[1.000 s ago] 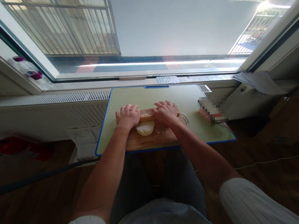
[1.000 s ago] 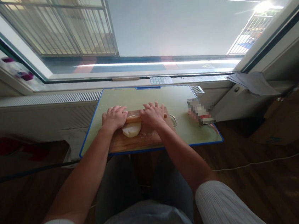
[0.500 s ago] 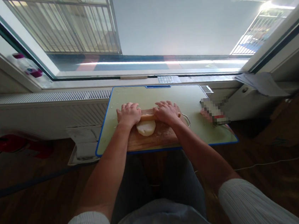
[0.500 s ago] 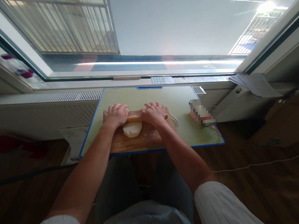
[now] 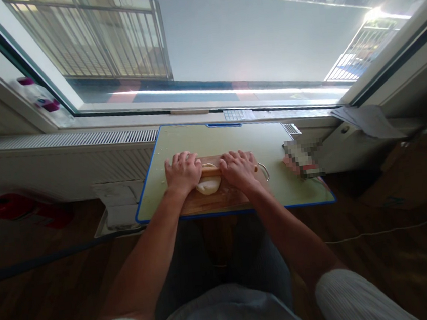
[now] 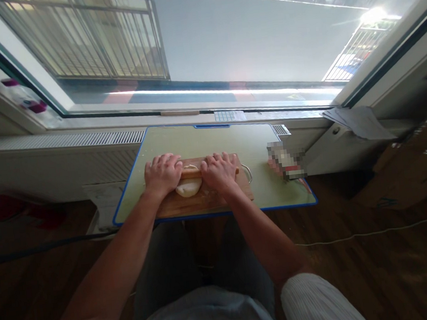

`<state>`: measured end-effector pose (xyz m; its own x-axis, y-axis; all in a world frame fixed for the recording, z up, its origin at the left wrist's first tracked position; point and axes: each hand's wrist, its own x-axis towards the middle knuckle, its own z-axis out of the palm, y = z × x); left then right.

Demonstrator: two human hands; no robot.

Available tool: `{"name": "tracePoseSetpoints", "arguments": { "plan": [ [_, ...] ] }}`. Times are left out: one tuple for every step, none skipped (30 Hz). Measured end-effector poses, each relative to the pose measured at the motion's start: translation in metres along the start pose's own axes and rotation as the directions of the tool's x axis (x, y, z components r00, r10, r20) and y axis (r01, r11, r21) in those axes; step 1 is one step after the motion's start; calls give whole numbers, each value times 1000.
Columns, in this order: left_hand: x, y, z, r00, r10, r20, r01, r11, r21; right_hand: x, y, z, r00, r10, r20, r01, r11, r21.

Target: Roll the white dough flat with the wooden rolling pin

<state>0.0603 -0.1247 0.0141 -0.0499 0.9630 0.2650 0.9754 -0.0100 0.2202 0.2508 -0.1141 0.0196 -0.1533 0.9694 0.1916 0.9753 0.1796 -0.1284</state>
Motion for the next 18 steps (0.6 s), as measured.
{"name": "tracePoseSetpoints", "arguments": {
  "plan": [
    [-2, 0, 0, 1000, 8, -10, -8, 1000, 3, -2, 0, 0, 1000, -2, -9, 2, 1000, 5],
    [-5, -1, 1, 1000, 14, -20, -14, 1000, 5, -5, 0, 0, 1000, -3, -17, 4, 1000, 12],
    [-7, -1, 1, 999, 20, -30, -20, 1000, 7, -7, 0, 0, 1000, -3, -23, 3, 1000, 20],
    [-10, -1, 1, 999, 25, -39, -25, 1000, 8, -9, -1, 0, 1000, -1, -27, 2, 1000, 29],
    [-12, -1, 1, 998, 29, -47, -28, 1000, 7, -12, -1, 0, 1000, 0, -29, 1, 999, 38],
    [-14, -1, 1, 998, 32, -52, -32, 999, 5, -14, -1, -1, 1000, 2, -29, 0, 999, 47],
    [-17, -1, 1, 998, 35, -55, -35, 999, 2, -17, -1, -2, 1000, 2, -29, 0, 999, 54],
    [-19, -1, 0, 998, 36, -56, -36, 999, 0, -19, -1, -2, 1000, 0, -29, 2, 998, 59],
    [-22, 0, 0, 998, 37, -56, -37, 999, -4, -21, 0, -2, 1000, -3, -31, 5, 998, 62],
    [-24, 0, -1, 998, 36, -54, -37, 999, -8, -24, 0, -3, 1000, -5, -31, 6, 998, 63],
    [-27, 1, -2, 998, 35, -51, -36, 999, -12, -26, 0, -3, 1000, -3, -29, 5, 998, 63],
    [-29, 2, -3, 998, 33, -45, -34, 999, -16, -29, 1, -2, 1000, -1, -27, 2, 998, 62],
    [-32, 2, -4, 999, 30, -38, -30, 999, -18, -31, 1, -2, 1000, 3, -25, -1, 998, 62],
    [-34, 3, -6, 999, 28, -28, -28, 999, -20, -34, 1, -1, 1000, 6, -23, -5, 998, 62],
    [-37, 3, -7, 999, 26, -18, -27, 999, -20, -37, 1, 0, 1000, 10, -20, -9, 998, 63],
    [-39, 4, -8, 1000, 26, -9, -26, 999, -21, -39, 1, 1, 1000, 14, -19, -12, 998, 64],
    [-42, 4, -10, 1000, 27, -3, -27, 999, -23, -42, 2, 3, 1000, 18, -22, -16, 998, 64],
    [-44, 4, -11, 1000, 29, 2, -29, 999, -27, -45, 2, 4, 999, 23, -26, -21, 998, 63]
  ]
}}
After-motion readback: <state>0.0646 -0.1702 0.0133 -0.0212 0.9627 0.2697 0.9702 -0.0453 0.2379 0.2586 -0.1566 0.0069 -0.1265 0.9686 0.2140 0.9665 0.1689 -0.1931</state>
